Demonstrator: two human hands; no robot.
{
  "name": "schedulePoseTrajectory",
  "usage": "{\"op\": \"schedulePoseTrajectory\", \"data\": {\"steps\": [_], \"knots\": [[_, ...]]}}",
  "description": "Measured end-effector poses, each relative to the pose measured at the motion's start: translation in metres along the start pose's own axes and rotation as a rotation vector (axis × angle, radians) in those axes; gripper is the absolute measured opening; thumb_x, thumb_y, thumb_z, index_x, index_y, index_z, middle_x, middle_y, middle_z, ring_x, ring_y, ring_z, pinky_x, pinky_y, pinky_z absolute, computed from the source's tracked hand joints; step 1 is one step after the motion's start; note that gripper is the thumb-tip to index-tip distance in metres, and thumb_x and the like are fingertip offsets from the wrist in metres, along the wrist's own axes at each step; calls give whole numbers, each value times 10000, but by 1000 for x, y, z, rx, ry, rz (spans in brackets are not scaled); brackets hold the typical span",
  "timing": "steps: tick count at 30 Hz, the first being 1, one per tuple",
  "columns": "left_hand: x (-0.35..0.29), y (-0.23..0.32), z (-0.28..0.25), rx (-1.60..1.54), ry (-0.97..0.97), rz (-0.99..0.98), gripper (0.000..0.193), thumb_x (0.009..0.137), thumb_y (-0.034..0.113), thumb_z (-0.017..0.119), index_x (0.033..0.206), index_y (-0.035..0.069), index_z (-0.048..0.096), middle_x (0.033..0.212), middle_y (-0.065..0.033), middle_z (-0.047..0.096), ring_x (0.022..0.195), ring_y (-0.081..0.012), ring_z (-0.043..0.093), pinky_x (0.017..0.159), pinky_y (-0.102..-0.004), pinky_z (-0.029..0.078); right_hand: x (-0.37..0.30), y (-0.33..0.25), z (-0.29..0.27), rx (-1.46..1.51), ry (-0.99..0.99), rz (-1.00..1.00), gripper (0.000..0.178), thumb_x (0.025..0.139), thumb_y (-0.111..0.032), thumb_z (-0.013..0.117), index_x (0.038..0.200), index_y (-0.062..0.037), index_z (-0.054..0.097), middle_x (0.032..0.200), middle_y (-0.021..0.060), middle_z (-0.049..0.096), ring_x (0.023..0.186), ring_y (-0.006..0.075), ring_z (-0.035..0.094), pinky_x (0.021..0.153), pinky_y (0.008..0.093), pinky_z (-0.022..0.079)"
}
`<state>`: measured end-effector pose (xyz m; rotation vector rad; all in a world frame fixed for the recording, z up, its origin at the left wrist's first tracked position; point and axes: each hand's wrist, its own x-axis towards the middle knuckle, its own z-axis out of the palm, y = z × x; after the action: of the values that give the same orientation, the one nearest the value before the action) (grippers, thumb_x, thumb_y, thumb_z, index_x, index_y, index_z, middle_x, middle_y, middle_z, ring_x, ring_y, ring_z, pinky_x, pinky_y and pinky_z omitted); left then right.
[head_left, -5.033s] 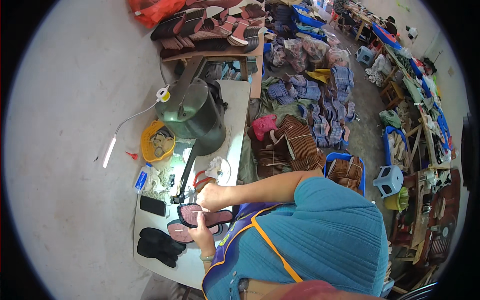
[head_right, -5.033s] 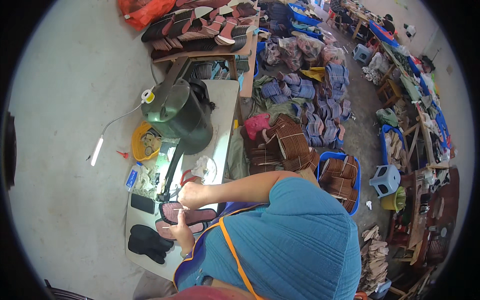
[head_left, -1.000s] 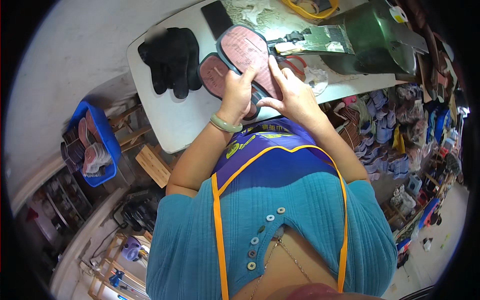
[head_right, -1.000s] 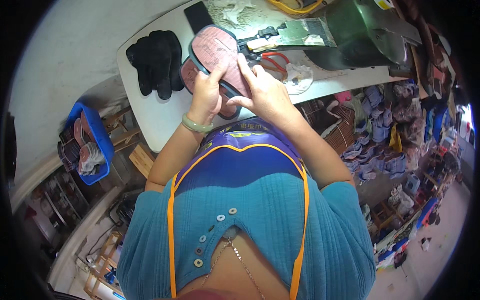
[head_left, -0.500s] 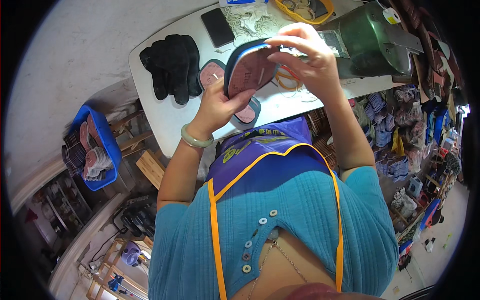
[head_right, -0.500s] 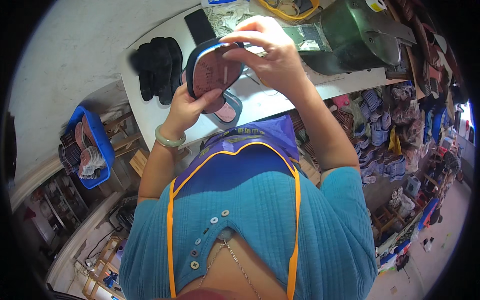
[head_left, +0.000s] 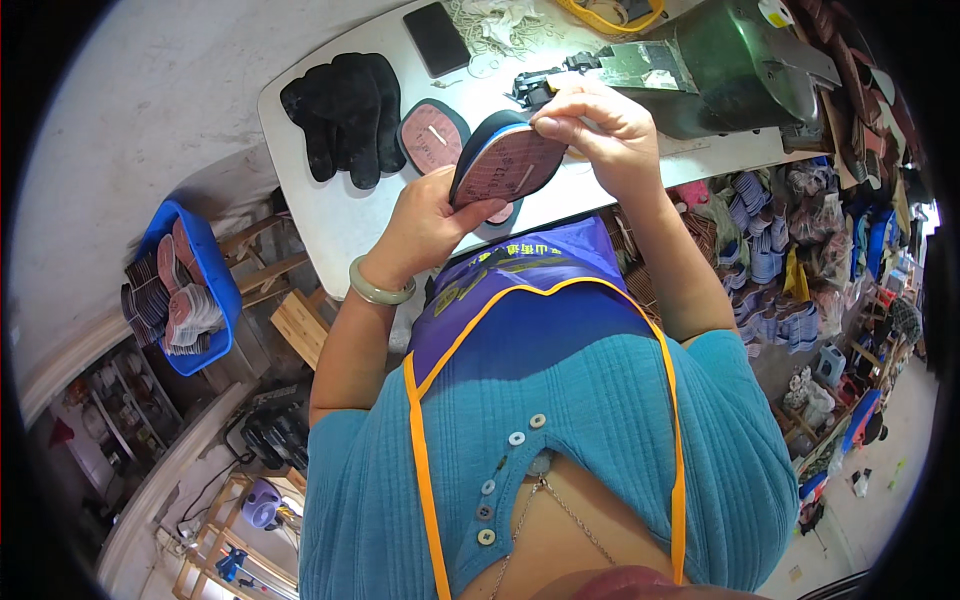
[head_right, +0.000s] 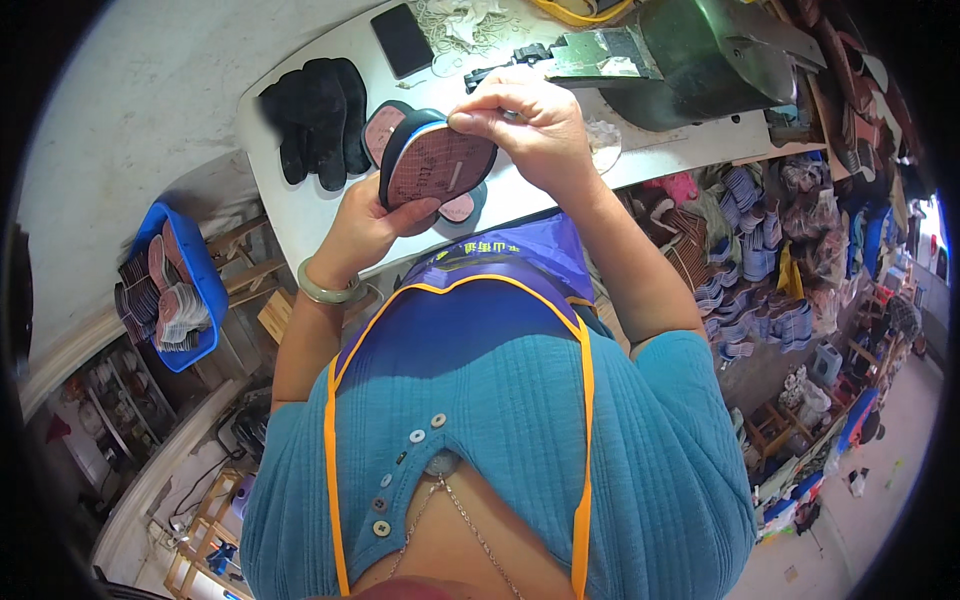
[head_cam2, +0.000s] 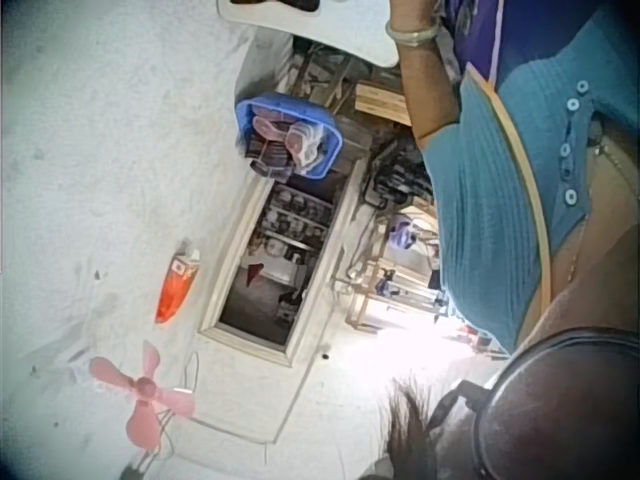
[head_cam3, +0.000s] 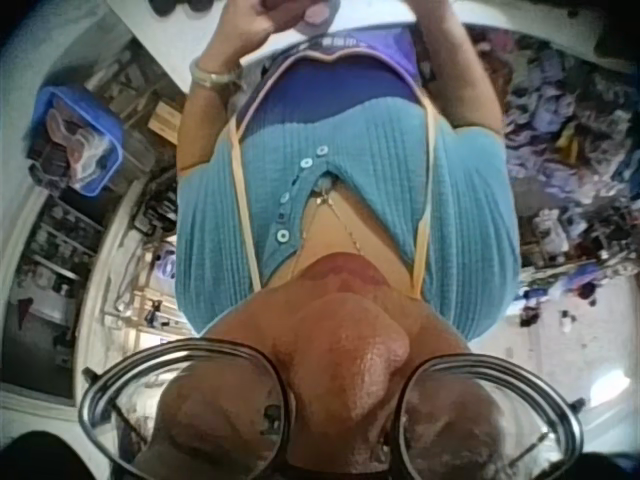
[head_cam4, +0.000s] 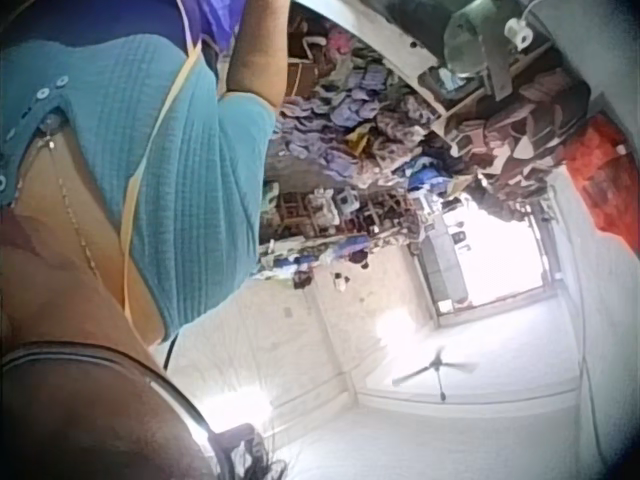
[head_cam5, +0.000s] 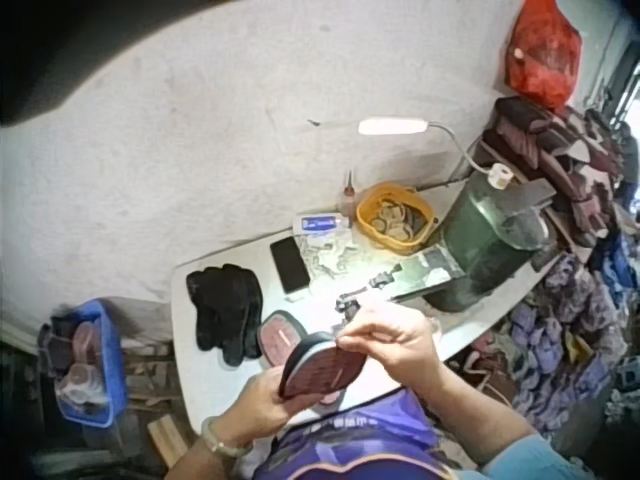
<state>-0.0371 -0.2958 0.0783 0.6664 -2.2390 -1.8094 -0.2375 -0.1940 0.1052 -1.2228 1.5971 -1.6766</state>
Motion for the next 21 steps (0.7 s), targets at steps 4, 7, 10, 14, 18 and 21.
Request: {"op": "schedulePoseTrajectory", "data": {"steps": [4,7,10,14,18,21], "knots": [[1,-3,4,121,-77,16,297,801,228,724,997,19,645,798,-102,649,708,-207,631,655,-313,479,-8,1,-7,175,117,206,69,822,-41,675,871,-1,701,769,13,651,703,75,586,684,215,474],[0,-3,8,-18,-95,-65,285,804,209,717,1003,17,646,832,-107,665,726,-177,628,666,-301,478,-9,-5,-17,-4,124,31,82,819,-29,670,882,15,696,792,27,644,739,90,586,703,213,468],[1,-11,8,-63,-109,-85,278,807,191,710,1009,10,646,883,-103,682,753,-139,622,680,-290,479,-26,-7,-44,-109,63,-3,130,803,26,635,921,16,689,855,62,633,802,120,584,711,217,461],[9,-15,7,-271,-77,-83,278,831,182,697,1028,-9,651,943,-49,686,808,-105,610,732,-268,477,-75,17,-98,-448,-160,326,242,772,63,611,990,-19,679,869,78,622,818,147,599,749,273,482],[33,-21,10,-657,76,-96,257,872,137,648,1076,-19,639,1017,-54,663,904,-110,610,823,-269,473,-113,61,-122,-1200,-309,393,253,785,-43,639,1033,-76,679,907,128,624,825,258,607,742,349,482],[52,-17,24,-892,132,-94,251,883,102,621,1103,-19,620,1051,-69,654,930,-133,616,836,-287,482,-81,60,-92,-705,-207,662,260,816,-145,651,1066,-79,672,961,100,650,846,199,622,792,317,483]]}}
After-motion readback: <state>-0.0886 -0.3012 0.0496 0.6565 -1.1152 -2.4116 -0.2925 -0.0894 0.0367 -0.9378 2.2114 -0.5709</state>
